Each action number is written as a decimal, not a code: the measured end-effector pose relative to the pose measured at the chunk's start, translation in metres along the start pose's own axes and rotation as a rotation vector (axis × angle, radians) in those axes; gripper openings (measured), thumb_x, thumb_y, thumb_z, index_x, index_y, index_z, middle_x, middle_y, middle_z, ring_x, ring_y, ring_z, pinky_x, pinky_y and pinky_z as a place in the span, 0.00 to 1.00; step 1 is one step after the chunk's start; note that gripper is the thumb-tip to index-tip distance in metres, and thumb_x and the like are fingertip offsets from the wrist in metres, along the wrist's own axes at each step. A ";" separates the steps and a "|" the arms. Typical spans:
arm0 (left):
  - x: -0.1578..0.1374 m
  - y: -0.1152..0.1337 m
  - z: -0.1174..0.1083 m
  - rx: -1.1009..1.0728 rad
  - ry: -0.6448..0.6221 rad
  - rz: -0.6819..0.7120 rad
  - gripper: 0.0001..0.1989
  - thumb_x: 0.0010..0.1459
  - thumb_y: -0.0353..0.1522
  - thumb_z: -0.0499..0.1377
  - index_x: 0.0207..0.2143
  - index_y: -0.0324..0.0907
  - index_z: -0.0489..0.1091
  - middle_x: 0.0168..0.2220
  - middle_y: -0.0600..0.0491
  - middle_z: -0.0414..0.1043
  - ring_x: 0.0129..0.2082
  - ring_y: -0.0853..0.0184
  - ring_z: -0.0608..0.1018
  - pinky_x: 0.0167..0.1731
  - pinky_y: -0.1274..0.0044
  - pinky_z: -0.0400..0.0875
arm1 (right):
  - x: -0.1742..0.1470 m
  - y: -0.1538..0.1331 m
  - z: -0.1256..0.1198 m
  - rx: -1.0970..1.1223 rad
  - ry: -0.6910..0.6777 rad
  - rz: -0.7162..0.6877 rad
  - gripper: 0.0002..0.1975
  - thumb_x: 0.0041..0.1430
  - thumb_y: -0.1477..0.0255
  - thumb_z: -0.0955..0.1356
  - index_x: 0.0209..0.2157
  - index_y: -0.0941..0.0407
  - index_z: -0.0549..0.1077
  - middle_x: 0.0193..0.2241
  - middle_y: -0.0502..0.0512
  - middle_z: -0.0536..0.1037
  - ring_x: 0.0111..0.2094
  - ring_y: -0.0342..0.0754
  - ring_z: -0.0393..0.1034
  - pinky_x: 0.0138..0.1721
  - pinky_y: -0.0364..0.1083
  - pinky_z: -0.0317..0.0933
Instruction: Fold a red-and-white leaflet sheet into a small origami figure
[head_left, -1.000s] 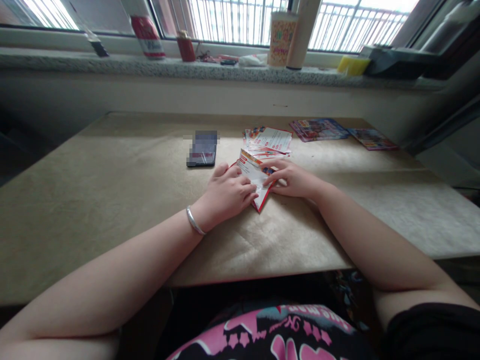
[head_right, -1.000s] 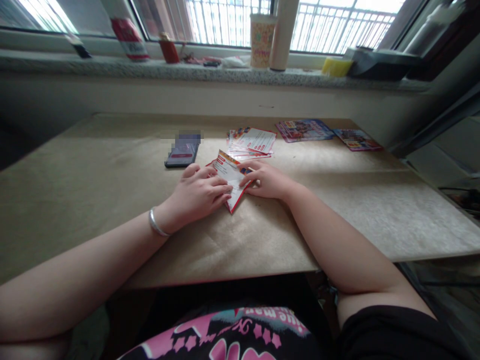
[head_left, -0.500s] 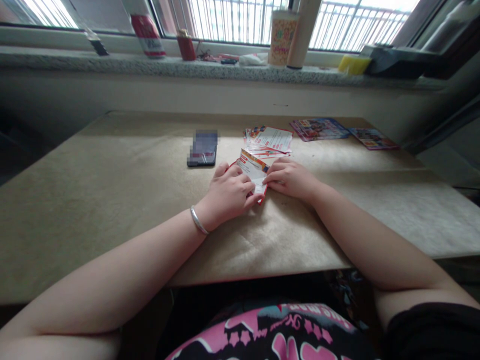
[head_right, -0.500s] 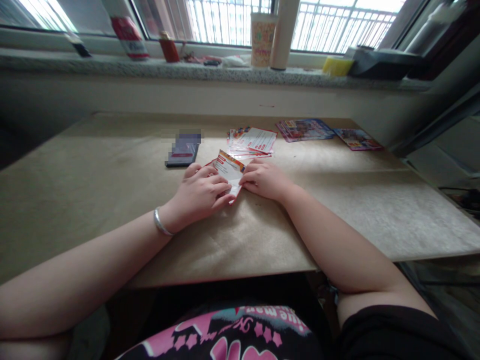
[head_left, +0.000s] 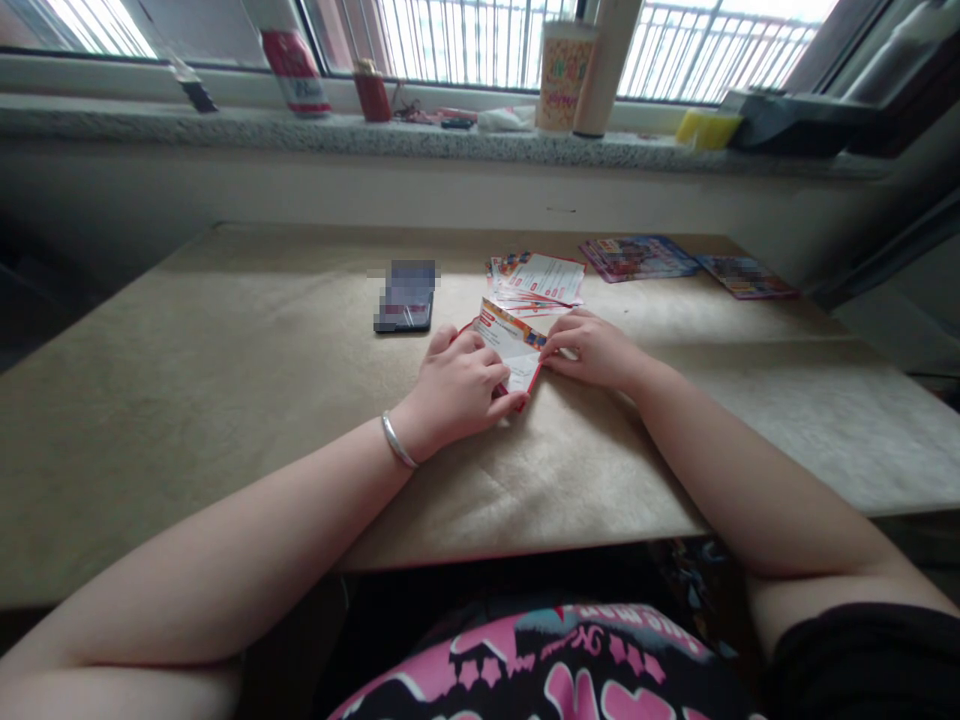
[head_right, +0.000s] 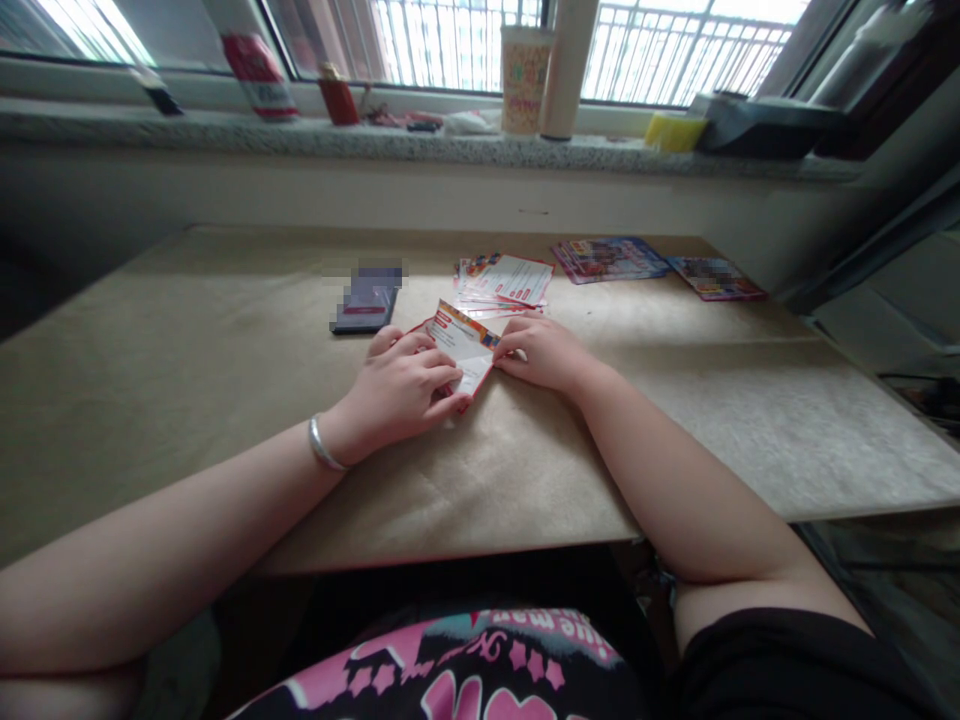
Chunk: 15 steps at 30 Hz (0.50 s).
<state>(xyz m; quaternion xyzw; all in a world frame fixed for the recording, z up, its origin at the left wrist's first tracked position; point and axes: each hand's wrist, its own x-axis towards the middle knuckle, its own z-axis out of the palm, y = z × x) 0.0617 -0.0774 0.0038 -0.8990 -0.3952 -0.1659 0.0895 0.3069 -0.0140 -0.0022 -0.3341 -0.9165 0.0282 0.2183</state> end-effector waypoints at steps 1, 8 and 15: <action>0.000 0.000 0.000 -0.002 -0.008 -0.001 0.19 0.62 0.48 0.56 0.33 0.44 0.78 0.37 0.50 0.78 0.47 0.53 0.72 0.53 0.54 0.57 | 0.000 0.000 -0.001 -0.012 -0.009 0.013 0.07 0.59 0.69 0.69 0.33 0.53 0.82 0.34 0.55 0.79 0.39 0.51 0.71 0.46 0.51 0.64; 0.000 0.002 -0.004 -0.006 -0.038 -0.010 0.20 0.62 0.49 0.56 0.35 0.44 0.78 0.38 0.50 0.78 0.48 0.53 0.71 0.56 0.56 0.55 | 0.001 -0.008 -0.005 -0.137 -0.090 0.073 0.07 0.56 0.74 0.68 0.33 0.54 0.80 0.35 0.56 0.80 0.41 0.53 0.71 0.45 0.50 0.62; 0.000 0.002 -0.003 0.023 -0.040 -0.008 0.21 0.63 0.49 0.55 0.35 0.44 0.78 0.39 0.51 0.79 0.48 0.54 0.72 0.56 0.57 0.55 | 0.004 -0.016 -0.001 -0.102 -0.097 0.007 0.06 0.57 0.74 0.69 0.33 0.54 0.80 0.34 0.56 0.80 0.40 0.53 0.70 0.47 0.50 0.61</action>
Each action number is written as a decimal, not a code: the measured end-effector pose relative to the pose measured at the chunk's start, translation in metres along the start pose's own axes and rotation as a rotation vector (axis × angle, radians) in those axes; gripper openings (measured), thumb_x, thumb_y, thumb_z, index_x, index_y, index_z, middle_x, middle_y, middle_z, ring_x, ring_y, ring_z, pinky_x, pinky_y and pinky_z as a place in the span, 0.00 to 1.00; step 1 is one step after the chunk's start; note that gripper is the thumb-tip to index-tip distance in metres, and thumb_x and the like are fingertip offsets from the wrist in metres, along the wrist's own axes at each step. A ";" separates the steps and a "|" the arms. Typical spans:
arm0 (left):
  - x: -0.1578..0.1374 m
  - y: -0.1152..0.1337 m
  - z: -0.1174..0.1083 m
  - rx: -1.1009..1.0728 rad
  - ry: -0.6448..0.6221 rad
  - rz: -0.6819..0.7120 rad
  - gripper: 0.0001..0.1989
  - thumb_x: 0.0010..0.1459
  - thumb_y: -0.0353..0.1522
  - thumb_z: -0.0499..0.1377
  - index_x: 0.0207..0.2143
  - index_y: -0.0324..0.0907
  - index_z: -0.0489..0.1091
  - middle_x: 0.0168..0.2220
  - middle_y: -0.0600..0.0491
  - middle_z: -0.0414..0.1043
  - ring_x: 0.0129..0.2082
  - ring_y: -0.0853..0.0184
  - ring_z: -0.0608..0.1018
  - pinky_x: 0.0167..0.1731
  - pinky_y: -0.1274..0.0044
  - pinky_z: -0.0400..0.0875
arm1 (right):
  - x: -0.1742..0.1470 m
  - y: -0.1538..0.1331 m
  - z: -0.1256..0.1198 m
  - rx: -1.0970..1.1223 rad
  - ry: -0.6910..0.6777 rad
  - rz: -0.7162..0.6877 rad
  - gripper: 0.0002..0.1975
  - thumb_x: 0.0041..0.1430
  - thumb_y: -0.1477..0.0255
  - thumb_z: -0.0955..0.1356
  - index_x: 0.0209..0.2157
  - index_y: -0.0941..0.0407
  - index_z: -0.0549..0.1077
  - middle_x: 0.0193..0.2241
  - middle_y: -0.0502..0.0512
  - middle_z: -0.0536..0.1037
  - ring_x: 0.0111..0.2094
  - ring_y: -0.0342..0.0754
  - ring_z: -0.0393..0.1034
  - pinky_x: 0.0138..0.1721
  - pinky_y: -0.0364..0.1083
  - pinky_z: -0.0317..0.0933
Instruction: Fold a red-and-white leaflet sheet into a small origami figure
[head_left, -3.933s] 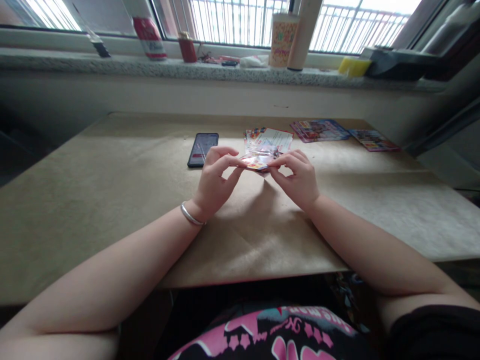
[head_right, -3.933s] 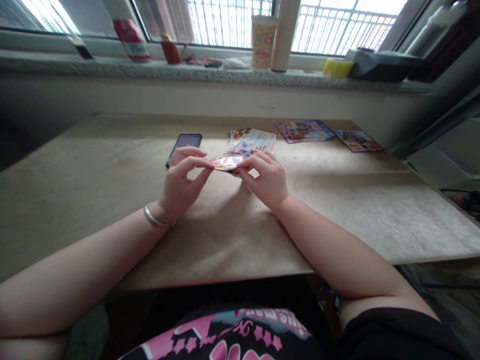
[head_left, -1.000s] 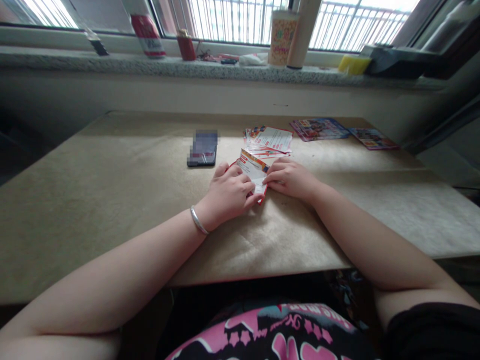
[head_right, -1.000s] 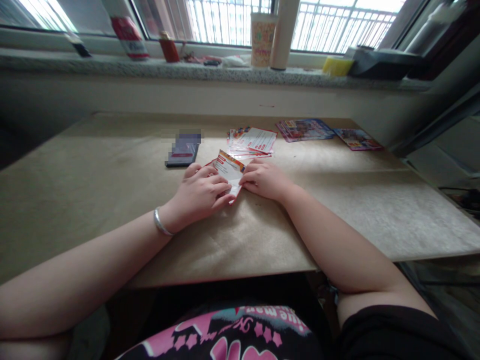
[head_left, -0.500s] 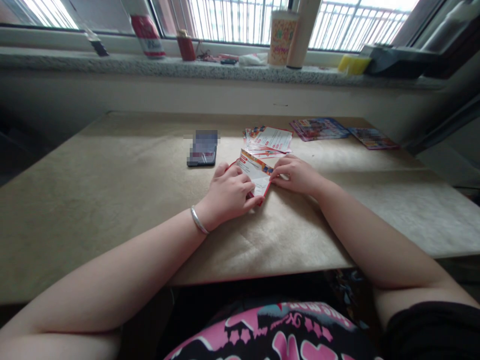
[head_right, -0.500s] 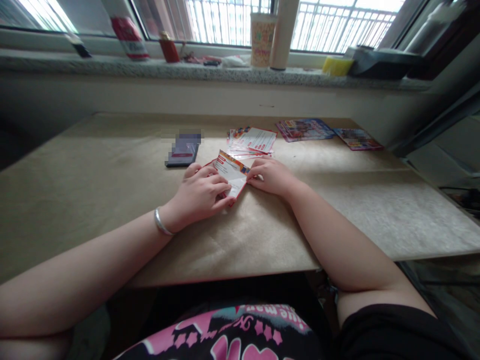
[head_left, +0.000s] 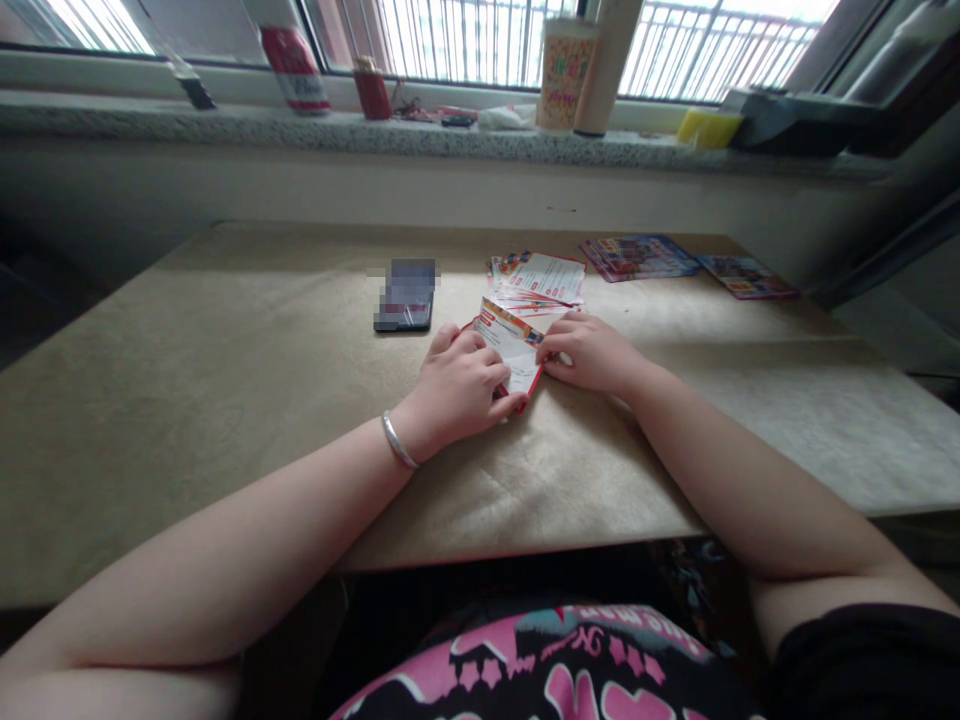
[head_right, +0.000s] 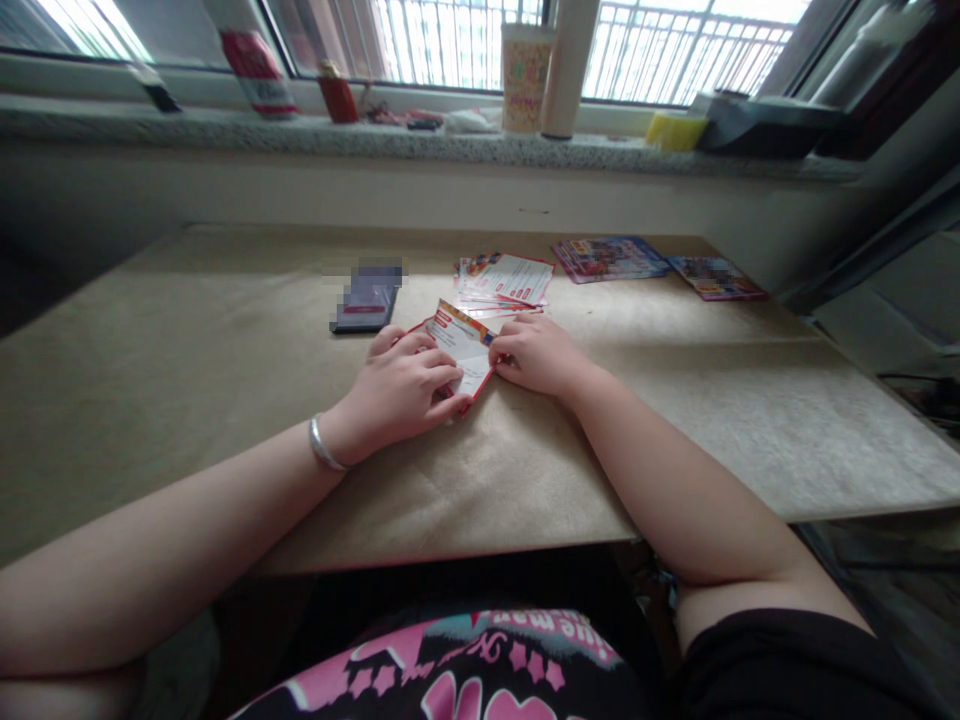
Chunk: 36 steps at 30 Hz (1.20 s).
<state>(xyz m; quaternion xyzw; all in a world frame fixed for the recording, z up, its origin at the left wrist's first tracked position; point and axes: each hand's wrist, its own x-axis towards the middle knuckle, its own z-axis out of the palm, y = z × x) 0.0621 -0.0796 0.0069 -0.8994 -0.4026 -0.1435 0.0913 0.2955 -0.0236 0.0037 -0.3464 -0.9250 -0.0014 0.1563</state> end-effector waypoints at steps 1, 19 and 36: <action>0.000 0.000 0.000 -0.001 0.003 0.001 0.20 0.64 0.48 0.54 0.36 0.44 0.78 0.38 0.51 0.79 0.48 0.54 0.72 0.56 0.56 0.55 | 0.001 -0.001 0.002 0.043 0.002 -0.015 0.07 0.58 0.73 0.69 0.34 0.54 0.81 0.34 0.56 0.80 0.40 0.52 0.70 0.47 0.50 0.61; 0.000 -0.001 0.003 -0.020 0.042 0.015 0.20 0.63 0.47 0.55 0.33 0.44 0.79 0.38 0.50 0.79 0.47 0.54 0.73 0.56 0.56 0.56 | 0.001 0.017 0.023 0.389 0.156 0.174 0.05 0.56 0.67 0.72 0.32 0.52 0.82 0.38 0.56 0.75 0.43 0.52 0.70 0.50 0.54 0.64; 0.001 -0.002 0.004 -0.035 0.057 0.049 0.19 0.65 0.44 0.53 0.37 0.45 0.80 0.38 0.51 0.79 0.47 0.58 0.74 0.64 0.55 0.51 | 0.006 -0.013 0.014 0.420 0.184 0.513 0.07 0.56 0.67 0.70 0.32 0.54 0.79 0.33 0.53 0.81 0.34 0.48 0.70 0.37 0.46 0.61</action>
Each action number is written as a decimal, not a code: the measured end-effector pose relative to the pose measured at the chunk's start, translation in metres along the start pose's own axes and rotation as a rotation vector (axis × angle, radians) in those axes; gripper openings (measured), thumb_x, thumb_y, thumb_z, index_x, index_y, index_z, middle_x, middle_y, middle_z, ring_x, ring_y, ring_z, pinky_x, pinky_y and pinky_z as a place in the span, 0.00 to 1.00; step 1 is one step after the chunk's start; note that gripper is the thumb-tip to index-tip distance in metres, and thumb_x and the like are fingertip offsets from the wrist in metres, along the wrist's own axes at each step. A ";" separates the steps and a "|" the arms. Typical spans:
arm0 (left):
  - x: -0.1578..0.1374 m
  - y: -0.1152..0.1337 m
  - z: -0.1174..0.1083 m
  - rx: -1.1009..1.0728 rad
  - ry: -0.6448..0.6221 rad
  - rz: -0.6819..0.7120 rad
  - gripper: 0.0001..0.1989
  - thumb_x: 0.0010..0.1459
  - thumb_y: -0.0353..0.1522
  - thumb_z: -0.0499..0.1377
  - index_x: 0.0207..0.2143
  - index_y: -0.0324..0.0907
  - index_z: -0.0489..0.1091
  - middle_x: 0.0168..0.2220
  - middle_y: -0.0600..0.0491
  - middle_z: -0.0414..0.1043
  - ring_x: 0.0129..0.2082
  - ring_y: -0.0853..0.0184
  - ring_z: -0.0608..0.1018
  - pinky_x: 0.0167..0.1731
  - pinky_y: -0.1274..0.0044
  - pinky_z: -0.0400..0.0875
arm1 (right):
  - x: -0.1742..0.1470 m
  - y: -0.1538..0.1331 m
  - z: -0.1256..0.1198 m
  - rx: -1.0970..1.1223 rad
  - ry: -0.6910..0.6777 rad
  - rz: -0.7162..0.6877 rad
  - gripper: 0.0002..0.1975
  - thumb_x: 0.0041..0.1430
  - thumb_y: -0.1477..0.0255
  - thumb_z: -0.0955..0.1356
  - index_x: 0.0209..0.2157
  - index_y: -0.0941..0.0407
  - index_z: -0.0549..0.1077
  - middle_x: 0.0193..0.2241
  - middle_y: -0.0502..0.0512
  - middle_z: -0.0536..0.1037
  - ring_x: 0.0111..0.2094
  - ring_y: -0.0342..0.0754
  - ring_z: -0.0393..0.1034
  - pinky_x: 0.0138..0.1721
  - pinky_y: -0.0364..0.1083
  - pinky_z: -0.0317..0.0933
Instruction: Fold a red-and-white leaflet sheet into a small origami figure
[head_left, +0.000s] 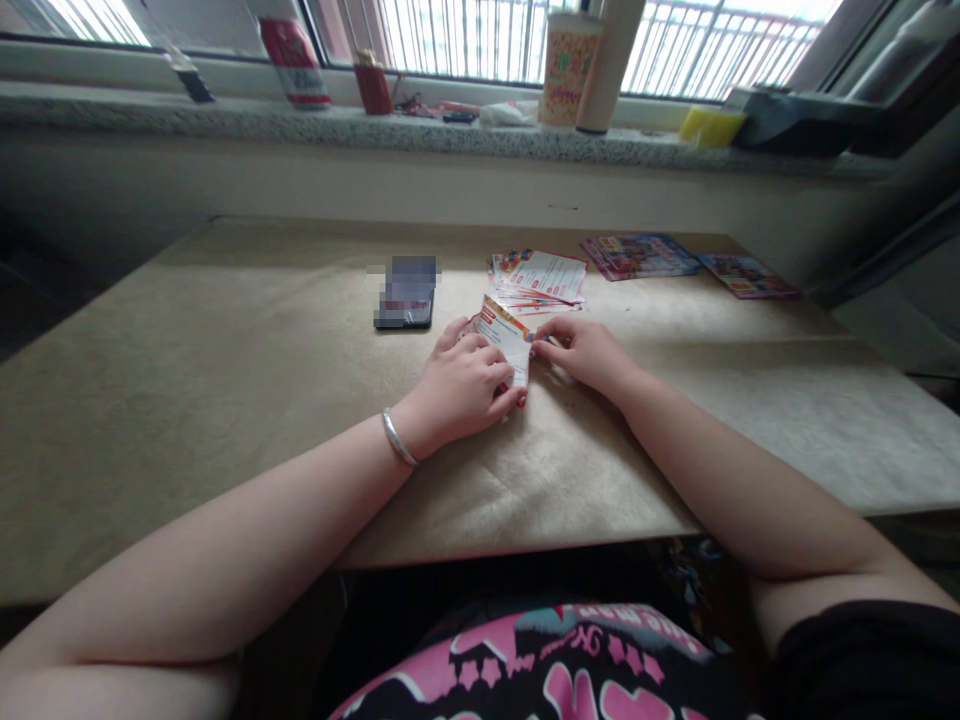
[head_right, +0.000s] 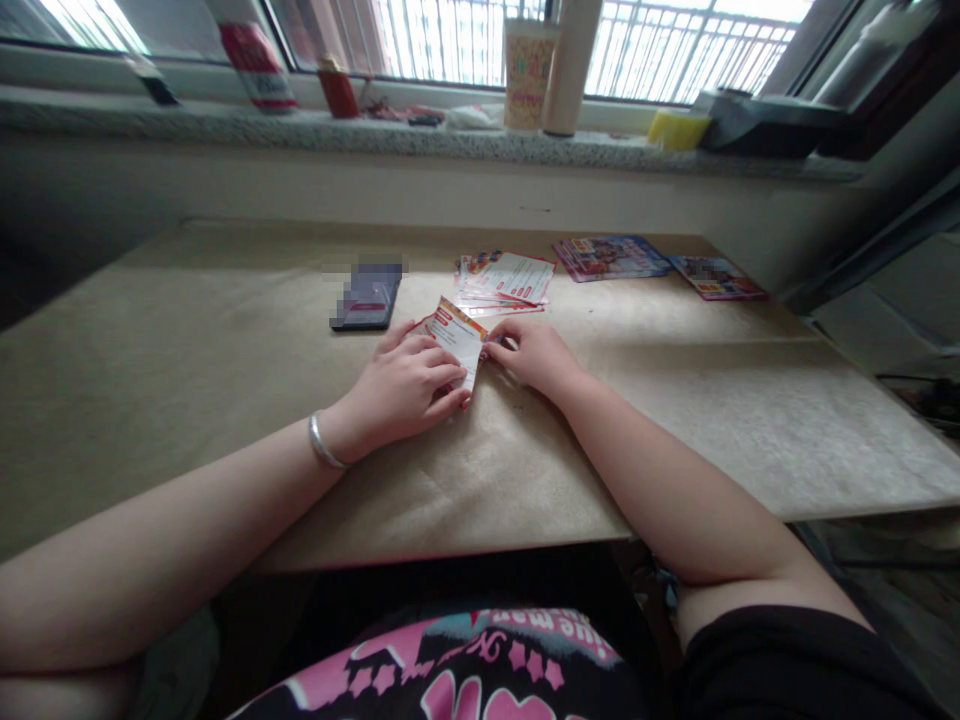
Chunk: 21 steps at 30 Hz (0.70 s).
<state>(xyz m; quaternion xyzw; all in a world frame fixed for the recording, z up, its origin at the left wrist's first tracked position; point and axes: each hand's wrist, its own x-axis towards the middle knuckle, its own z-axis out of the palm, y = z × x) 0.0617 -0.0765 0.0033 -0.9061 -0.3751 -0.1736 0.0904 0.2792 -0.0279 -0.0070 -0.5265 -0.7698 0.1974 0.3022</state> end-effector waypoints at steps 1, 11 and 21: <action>0.000 0.000 0.000 -0.002 0.001 0.000 0.18 0.65 0.44 0.53 0.37 0.45 0.80 0.38 0.51 0.79 0.47 0.58 0.74 0.64 0.55 0.51 | 0.000 0.001 0.000 0.003 -0.005 0.001 0.07 0.56 0.67 0.70 0.32 0.54 0.79 0.33 0.53 0.81 0.34 0.48 0.70 0.37 0.46 0.61; 0.002 -0.003 0.002 -0.003 -0.015 0.016 0.18 0.66 0.36 0.49 0.40 0.45 0.80 0.39 0.50 0.79 0.46 0.59 0.74 0.60 0.60 0.58 | 0.002 0.000 0.003 0.096 0.029 0.029 0.07 0.52 0.66 0.71 0.26 0.56 0.75 0.26 0.51 0.79 0.27 0.44 0.68 0.31 0.44 0.61; 0.003 -0.003 0.003 -0.020 -0.036 -0.009 0.16 0.62 0.35 0.53 0.40 0.43 0.80 0.40 0.48 0.77 0.47 0.57 0.73 0.61 0.60 0.59 | 0.005 0.005 0.010 0.194 0.067 0.117 0.11 0.47 0.64 0.75 0.29 0.55 0.72 0.23 0.49 0.78 0.25 0.45 0.71 0.28 0.44 0.60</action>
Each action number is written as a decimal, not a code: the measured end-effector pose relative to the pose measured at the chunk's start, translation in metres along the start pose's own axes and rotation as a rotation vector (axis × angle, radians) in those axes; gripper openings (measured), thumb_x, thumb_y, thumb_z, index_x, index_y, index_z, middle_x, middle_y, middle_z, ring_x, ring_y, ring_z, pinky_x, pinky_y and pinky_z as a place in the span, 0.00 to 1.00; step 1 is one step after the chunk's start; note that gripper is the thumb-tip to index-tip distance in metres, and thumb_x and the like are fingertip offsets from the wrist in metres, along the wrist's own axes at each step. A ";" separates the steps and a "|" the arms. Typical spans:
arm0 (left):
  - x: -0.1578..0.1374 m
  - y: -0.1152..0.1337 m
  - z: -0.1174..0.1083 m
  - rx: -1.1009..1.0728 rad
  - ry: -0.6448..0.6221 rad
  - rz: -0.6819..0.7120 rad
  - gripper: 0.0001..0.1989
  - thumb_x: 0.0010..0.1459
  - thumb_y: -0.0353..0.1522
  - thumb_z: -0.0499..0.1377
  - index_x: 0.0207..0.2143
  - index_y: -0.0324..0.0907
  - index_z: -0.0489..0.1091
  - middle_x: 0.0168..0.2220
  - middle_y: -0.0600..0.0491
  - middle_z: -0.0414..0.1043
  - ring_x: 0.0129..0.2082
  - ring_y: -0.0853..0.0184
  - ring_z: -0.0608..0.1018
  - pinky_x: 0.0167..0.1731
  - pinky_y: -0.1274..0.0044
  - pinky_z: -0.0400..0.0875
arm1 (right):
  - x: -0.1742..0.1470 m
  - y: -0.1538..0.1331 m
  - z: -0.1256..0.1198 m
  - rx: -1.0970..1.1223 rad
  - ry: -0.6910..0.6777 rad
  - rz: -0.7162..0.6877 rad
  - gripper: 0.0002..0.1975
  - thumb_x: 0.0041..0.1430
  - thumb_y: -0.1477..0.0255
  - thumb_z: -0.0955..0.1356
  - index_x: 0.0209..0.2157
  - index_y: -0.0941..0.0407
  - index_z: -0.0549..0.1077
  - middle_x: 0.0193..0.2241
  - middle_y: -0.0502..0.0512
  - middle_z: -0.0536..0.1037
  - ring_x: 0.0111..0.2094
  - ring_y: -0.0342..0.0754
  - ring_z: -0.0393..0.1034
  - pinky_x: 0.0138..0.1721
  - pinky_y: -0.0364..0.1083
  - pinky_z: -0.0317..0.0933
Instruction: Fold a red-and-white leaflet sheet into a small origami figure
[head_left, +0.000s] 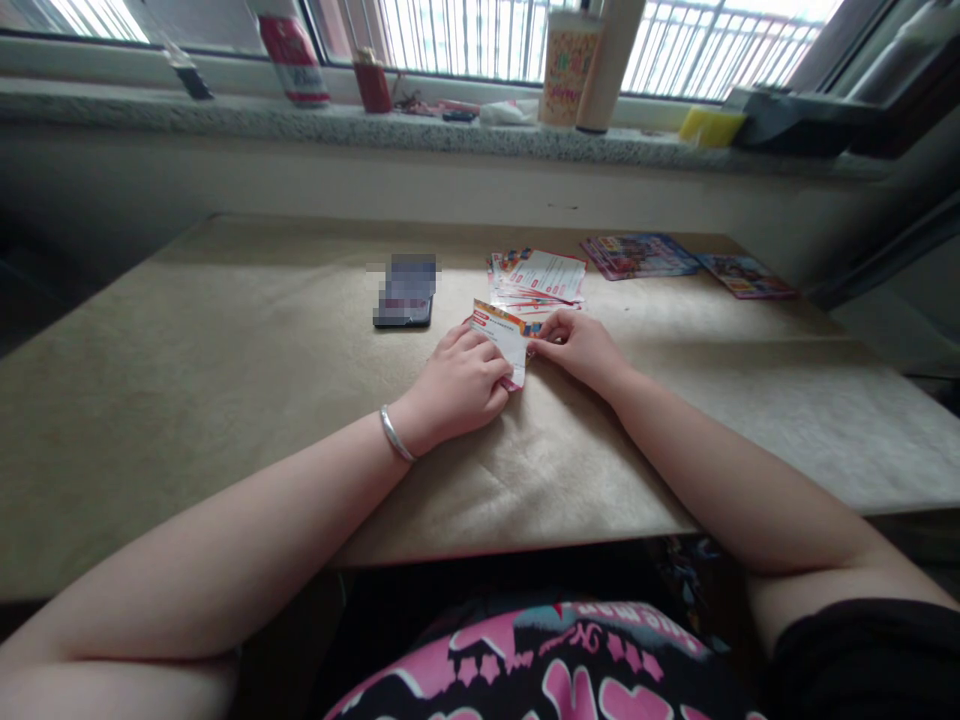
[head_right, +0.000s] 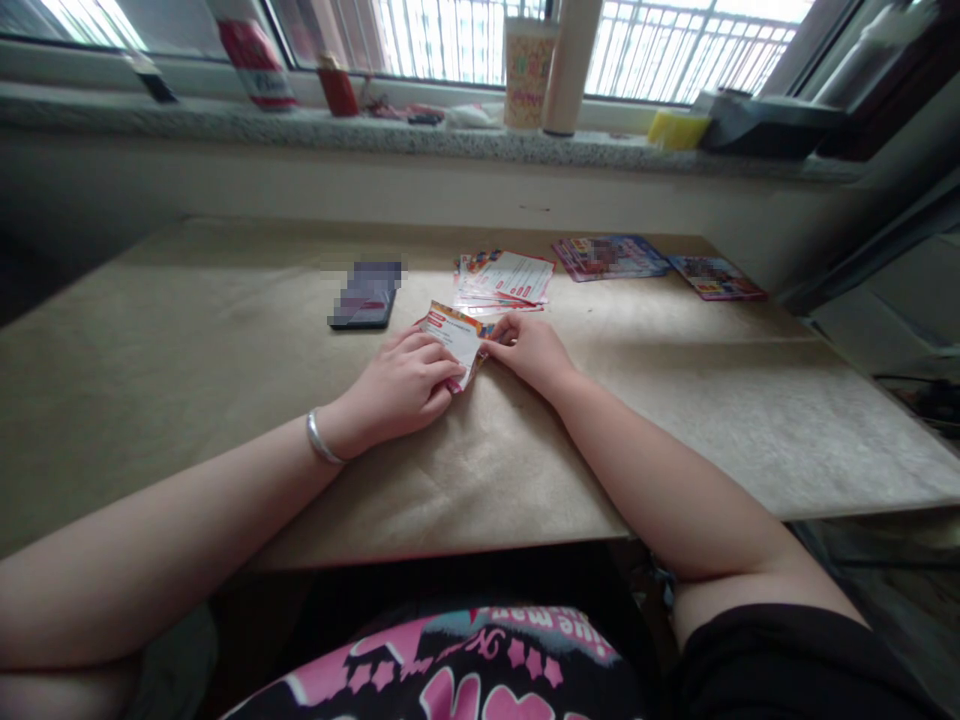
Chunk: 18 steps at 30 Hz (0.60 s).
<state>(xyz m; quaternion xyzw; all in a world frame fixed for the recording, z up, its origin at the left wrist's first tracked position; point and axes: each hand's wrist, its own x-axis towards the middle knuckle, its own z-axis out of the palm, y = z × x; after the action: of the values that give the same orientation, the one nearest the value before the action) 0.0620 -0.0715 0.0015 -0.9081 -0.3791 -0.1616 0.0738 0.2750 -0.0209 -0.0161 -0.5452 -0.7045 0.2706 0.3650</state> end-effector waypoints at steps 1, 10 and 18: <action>0.000 0.000 0.000 -0.003 0.000 0.003 0.15 0.62 0.35 0.53 0.40 0.43 0.79 0.39 0.48 0.77 0.47 0.57 0.73 0.61 0.60 0.59 | 0.000 0.000 0.001 0.043 0.000 0.021 0.13 0.46 0.66 0.75 0.33 0.55 0.72 0.23 0.48 0.78 0.25 0.45 0.71 0.27 0.44 0.61; -0.001 0.000 0.000 -0.018 0.002 0.007 0.14 0.60 0.34 0.54 0.42 0.43 0.79 0.41 0.49 0.78 0.48 0.57 0.74 0.62 0.59 0.57 | 0.005 0.003 0.003 0.154 -0.028 0.091 0.15 0.46 0.67 0.75 0.36 0.57 0.75 0.22 0.50 0.79 0.23 0.45 0.70 0.26 0.44 0.60; -0.001 -0.001 -0.001 -0.054 0.011 0.056 0.12 0.60 0.32 0.55 0.41 0.43 0.78 0.42 0.50 0.79 0.50 0.59 0.75 0.65 0.59 0.54 | 0.007 0.014 0.003 0.110 -0.037 -0.015 0.10 0.54 0.64 0.71 0.34 0.56 0.76 0.26 0.51 0.79 0.26 0.46 0.71 0.30 0.45 0.63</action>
<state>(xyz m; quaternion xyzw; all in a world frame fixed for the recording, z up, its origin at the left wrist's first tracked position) 0.0609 -0.0717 0.0021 -0.9192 -0.3486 -0.1747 0.0557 0.2800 -0.0103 -0.0275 -0.5138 -0.6994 0.3163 0.3832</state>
